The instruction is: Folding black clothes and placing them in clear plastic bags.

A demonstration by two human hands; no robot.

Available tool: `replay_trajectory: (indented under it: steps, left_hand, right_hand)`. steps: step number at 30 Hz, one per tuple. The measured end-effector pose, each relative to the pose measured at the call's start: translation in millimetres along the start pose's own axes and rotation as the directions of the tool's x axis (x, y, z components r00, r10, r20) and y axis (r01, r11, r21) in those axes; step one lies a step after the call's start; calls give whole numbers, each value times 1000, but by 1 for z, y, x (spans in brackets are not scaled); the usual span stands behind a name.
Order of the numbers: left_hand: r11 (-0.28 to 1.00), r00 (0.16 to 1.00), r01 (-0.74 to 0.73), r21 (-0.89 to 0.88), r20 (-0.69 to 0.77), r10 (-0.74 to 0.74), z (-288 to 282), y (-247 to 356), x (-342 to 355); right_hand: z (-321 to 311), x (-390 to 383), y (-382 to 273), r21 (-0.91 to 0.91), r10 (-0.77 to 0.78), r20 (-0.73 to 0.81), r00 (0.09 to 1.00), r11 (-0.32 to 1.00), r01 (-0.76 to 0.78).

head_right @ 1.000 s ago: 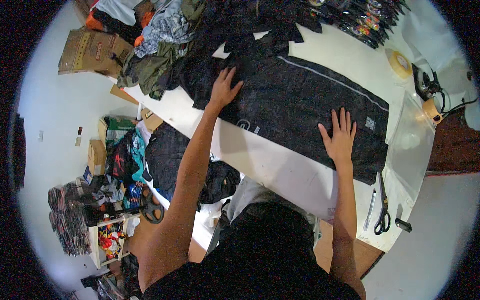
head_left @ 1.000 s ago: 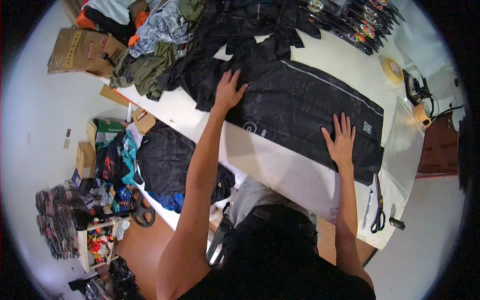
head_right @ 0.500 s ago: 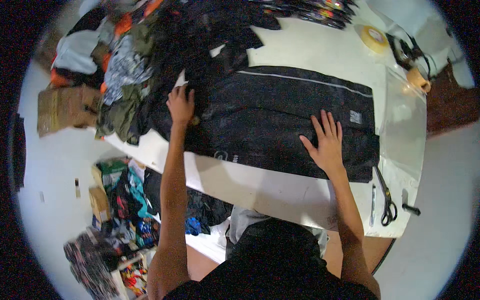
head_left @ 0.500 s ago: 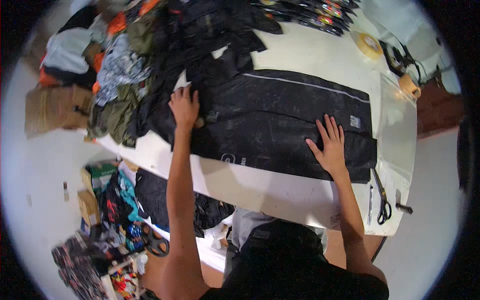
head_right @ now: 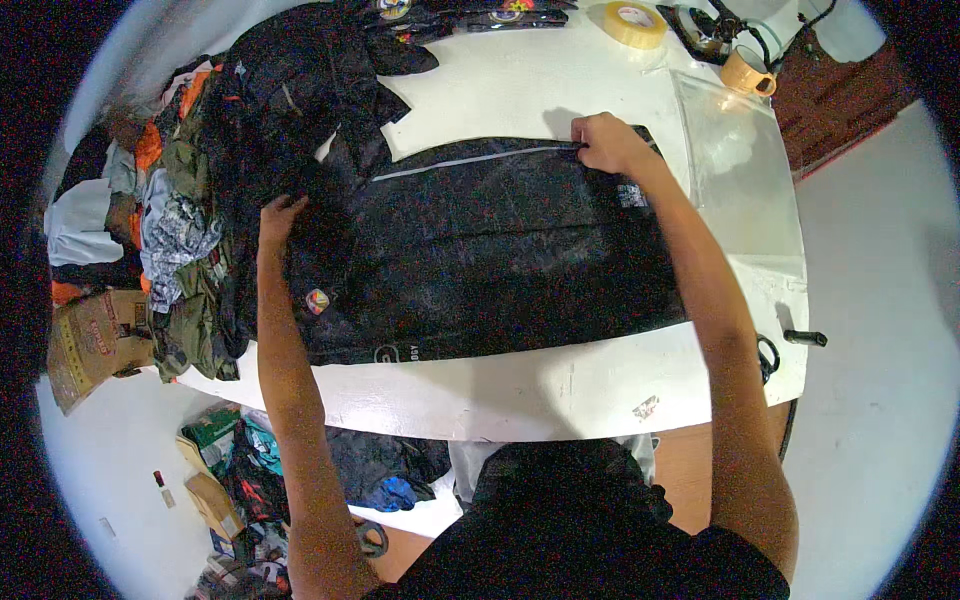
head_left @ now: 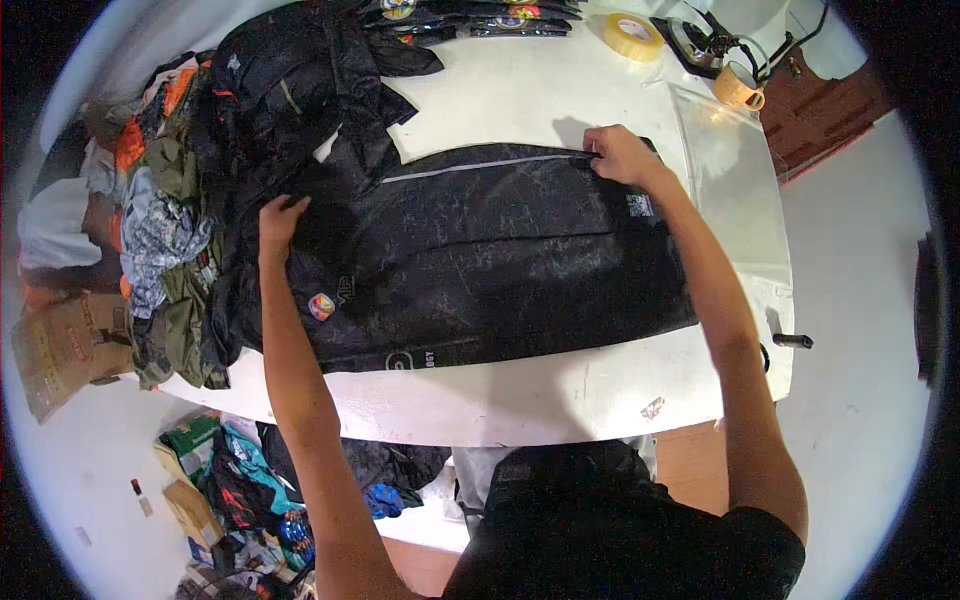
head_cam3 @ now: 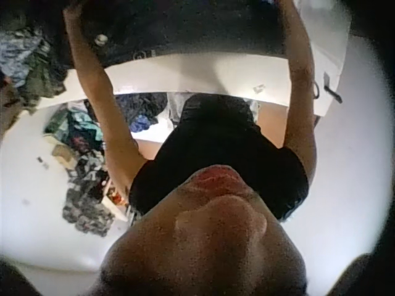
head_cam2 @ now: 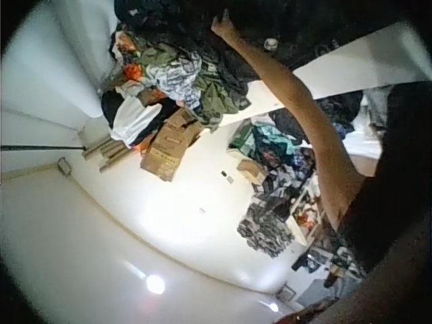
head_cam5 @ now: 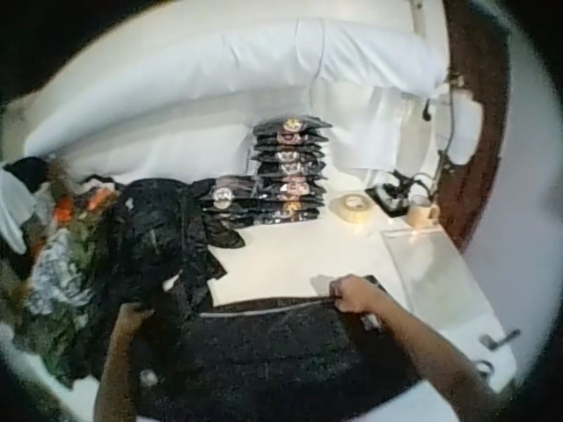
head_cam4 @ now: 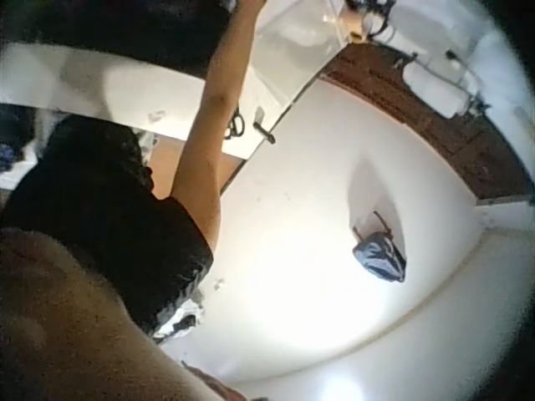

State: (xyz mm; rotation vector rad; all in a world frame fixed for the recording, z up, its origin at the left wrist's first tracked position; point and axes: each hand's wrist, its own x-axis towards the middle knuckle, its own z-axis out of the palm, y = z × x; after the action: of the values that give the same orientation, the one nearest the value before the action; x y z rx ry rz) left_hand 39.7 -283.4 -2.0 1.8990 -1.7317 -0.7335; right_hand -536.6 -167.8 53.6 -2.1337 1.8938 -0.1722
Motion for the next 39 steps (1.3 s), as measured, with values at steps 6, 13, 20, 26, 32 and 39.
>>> replay_trajectory:
  steps: [6,13,20,26,32,39]
  left_hand:
    - [854,987,-153,-498,-117,108,-19,26,-39]
    - [860,987,-126,-494,-146,61,-39,38,-99]
    - [919,991,-137,-370,-58,124,-48,-9,-129]
    - [678,687,-646,351,-122,717,0,74,-154]
    - [581,609,-787,209,112,785,80,147,-158]
    - [589,616,-788,180,219,757,82,159,-165]
  right_hand:
    - [-18,-38,17,-13,-234,-165,958,972,235]
    - [-42,-122,0,-124,-193,-241,951,978,167]
    - [-3,-185,-3,-84,-169,-144,975,984,158]
    - [14,-204,-2,-86,-118,-201,972,991,102]
    - [29,-209,-4,-85,-82,-318,945,995,57]
    - [47,-225,-18,-27,-35,-566,824,999,25]
